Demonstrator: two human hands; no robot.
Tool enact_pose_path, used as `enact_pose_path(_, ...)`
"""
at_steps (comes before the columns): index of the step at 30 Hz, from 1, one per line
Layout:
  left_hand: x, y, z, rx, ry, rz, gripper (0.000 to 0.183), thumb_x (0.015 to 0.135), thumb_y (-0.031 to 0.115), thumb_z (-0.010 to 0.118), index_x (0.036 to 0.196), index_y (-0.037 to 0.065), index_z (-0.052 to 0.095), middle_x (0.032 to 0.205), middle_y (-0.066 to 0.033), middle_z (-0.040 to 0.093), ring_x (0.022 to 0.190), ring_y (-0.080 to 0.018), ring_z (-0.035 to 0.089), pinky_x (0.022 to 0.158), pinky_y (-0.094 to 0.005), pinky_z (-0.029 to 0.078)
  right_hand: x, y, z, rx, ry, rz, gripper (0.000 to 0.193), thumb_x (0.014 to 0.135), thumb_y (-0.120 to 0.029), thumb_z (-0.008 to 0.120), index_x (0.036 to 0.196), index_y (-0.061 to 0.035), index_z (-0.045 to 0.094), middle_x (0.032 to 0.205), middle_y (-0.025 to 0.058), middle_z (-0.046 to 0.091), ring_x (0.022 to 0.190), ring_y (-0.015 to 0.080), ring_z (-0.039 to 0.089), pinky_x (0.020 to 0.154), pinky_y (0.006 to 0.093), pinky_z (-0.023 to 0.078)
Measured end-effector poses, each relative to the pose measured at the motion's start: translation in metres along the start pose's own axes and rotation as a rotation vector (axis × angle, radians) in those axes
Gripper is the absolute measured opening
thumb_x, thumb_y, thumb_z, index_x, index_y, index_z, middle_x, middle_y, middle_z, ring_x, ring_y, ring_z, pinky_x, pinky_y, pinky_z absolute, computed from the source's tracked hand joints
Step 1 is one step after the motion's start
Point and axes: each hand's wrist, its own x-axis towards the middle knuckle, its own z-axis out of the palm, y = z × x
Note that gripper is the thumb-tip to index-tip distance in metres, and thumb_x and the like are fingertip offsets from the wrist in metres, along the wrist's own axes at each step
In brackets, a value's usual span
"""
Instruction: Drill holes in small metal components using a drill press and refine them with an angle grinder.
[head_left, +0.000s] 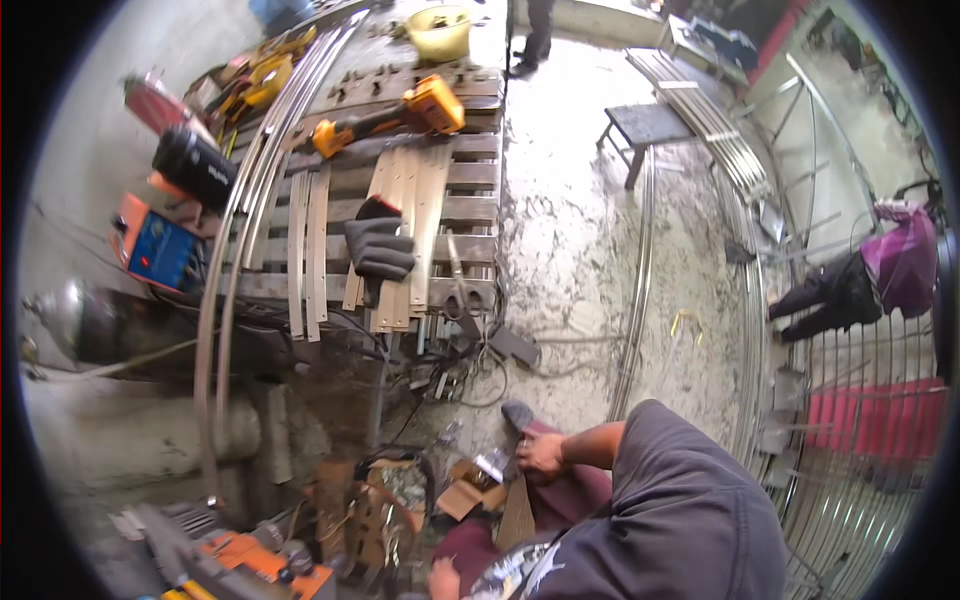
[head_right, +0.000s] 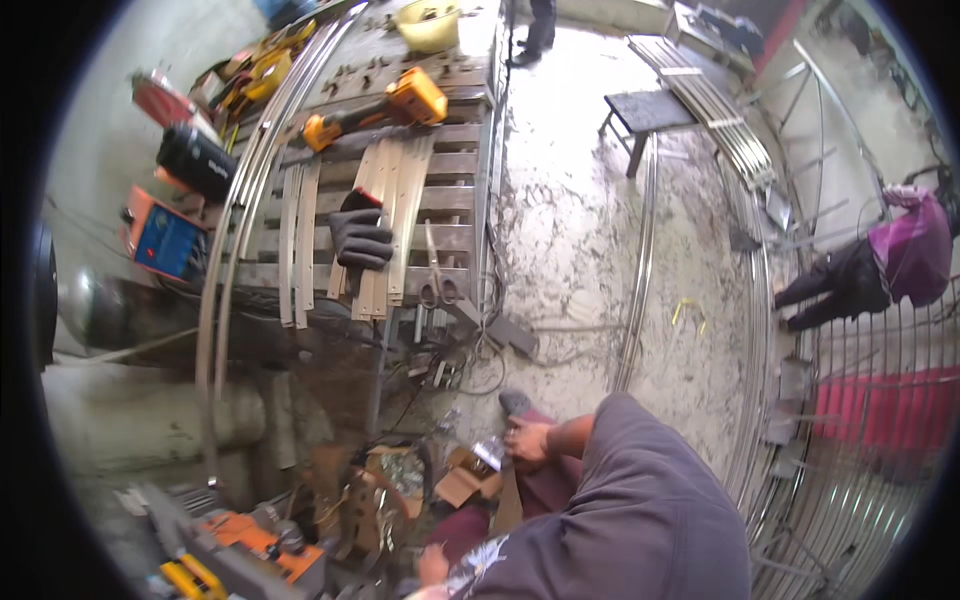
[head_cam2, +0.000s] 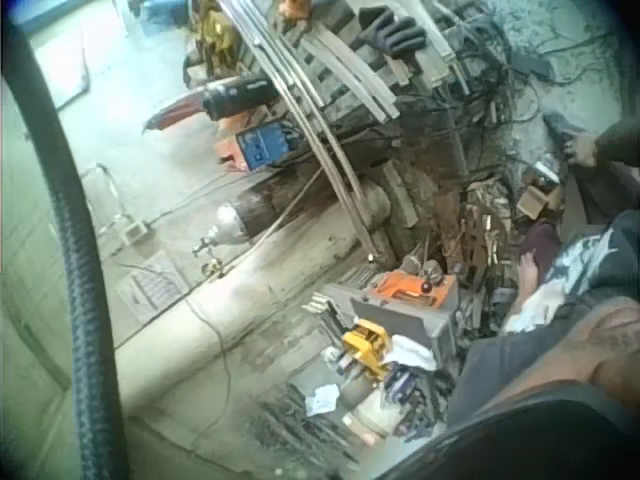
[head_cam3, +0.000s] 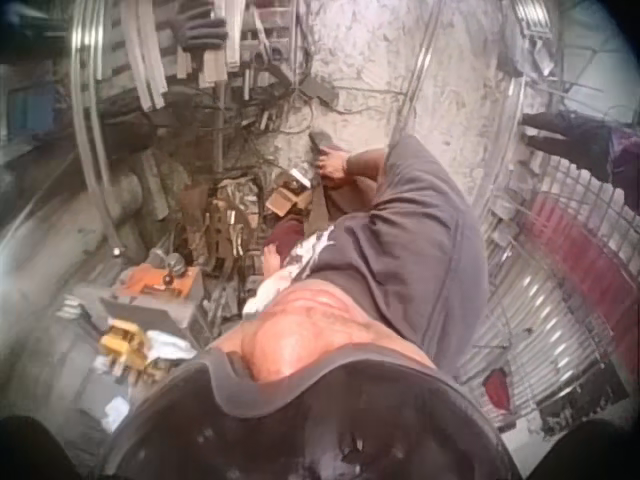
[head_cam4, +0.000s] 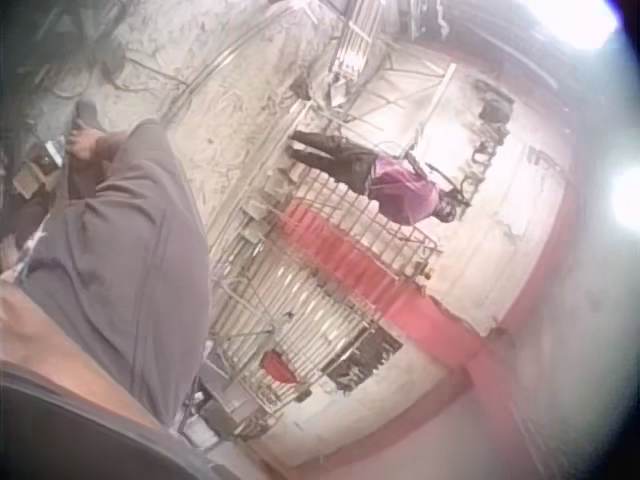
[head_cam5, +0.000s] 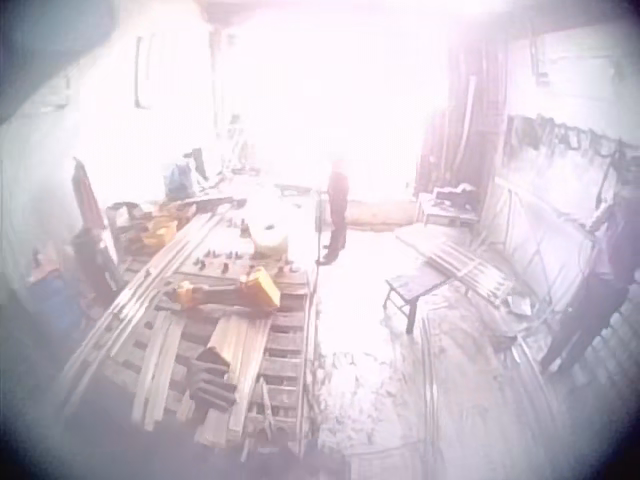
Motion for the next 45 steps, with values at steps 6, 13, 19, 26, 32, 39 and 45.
enact_pose_path(6, 0.065, 0.163, -0.239, -0.119, 0.071, 0.216, 0.013, 0.103, 0.016, 0.049, 0.098, 0.008, 0.057, 0.080, -0.0226, 0.069, 0.078, -0.0458, 0.070, 0.073, -0.0584, 0.053, -0.078, -0.074, -0.145, 0.291, -0.374, 0.559, 0.043, 0.091, -0.034, 0.064, 0.120, -0.0024, 0.069, 0.121, 0.0214, 0.071, 0.112, 0.0385, 0.069, 0.097, 0.0511, 0.053)
enact_pose_path(13, 0.114, 0.219, -0.350, -0.160, 0.156, 0.127, 0.017, 0.107, 0.021, 0.048, 0.113, 0.009, 0.057, 0.085, -0.0152, 0.073, 0.087, -0.0427, 0.071, 0.077, -0.0551, 0.054, -0.277, -0.076, -0.203, 0.255, 0.111, 1.267, 0.029, 0.087, -0.016, 0.065, 0.111, -0.0003, 0.067, 0.115, 0.0256, 0.069, 0.107, 0.0436, 0.067, 0.092, 0.0517, 0.054)
enact_pose_path(19, 0.159, 0.295, -0.367, -0.307, 0.238, 0.236, 0.022, 0.108, 0.027, 0.047, 0.113, 0.007, 0.057, 0.096, -0.0253, 0.071, 0.097, -0.0483, 0.067, 0.084, -0.0588, 0.050, -0.367, -0.072, -0.177, 0.356, 0.541, 1.539, 0.049, 0.086, -0.033, 0.079, 0.121, -0.0009, 0.067, 0.105, 0.0240, 0.073, 0.102, 0.0414, 0.070, 0.089, 0.0486, 0.057)
enact_pose_path(26, 0.209, 0.376, -0.449, -0.458, 0.347, 0.113, 0.043, 0.103, 0.044, 0.055, 0.108, 0.001, 0.058, 0.098, -0.0285, 0.069, 0.100, -0.0507, 0.065, 0.087, -0.0574, 0.050, -0.382, -0.055, -0.204, 0.601, 0.024, 1.413, 0.067, 0.083, -0.046, 0.082, 0.133, -0.0037, 0.067, 0.131, 0.0234, 0.069, 0.123, 0.0387, 0.065, 0.105, 0.0443, 0.052)
enact_pose_path(32, 0.303, 0.413, -0.531, -0.506, 0.536, 0.066, 0.056, 0.098, 0.048, 0.062, 0.116, -0.005, 0.058, 0.113, -0.0334, 0.068, 0.111, -0.0491, 0.064, 0.095, -0.0542, 0.050, -0.427, 0.019, -0.236, 0.576, 0.260, 1.465, 0.065, 0.086, -0.042, 0.082, 0.132, 0.0006, 0.065, 0.116, 0.0223, 0.075, 0.108, 0.0332, 0.073, 0.094, 0.0405, 0.057)
enact_pose_path(39, 0.441, 0.436, -0.596, -0.747, 0.806, -0.322, 0.061, 0.091, 0.047, 0.070, 0.114, -0.010, 0.062, 0.115, -0.0327, 0.069, 0.115, -0.0440, 0.067, 0.099, -0.0497, 0.052, -0.484, 0.155, -0.307, 0.576, 0.179, 1.370, 0.066, 0.085, -0.043, 0.083, 0.131, 0.0008, 0.066, 0.117, 0.0221, 0.075, 0.108, 0.0343, 0.073, 0.095, 0.0409, 0.057)
enact_pose_path(45, 0.494, 0.511, -0.639, -1.097, 0.615, -0.560, 0.087, 0.089, 0.057, 0.071, 0.133, -0.015, 0.052, 0.136, -0.0325, 0.061, 0.126, -0.0396, 0.063, 0.107, -0.0443, 0.050, -0.551, 0.248, -0.416, 0.517, 0.048, 1.359, 0.065, 0.085, -0.040, 0.082, 0.129, 0.0041, 0.066, 0.114, 0.0245, 0.075, 0.107, 0.0335, 0.074, 0.093, 0.0404, 0.058)
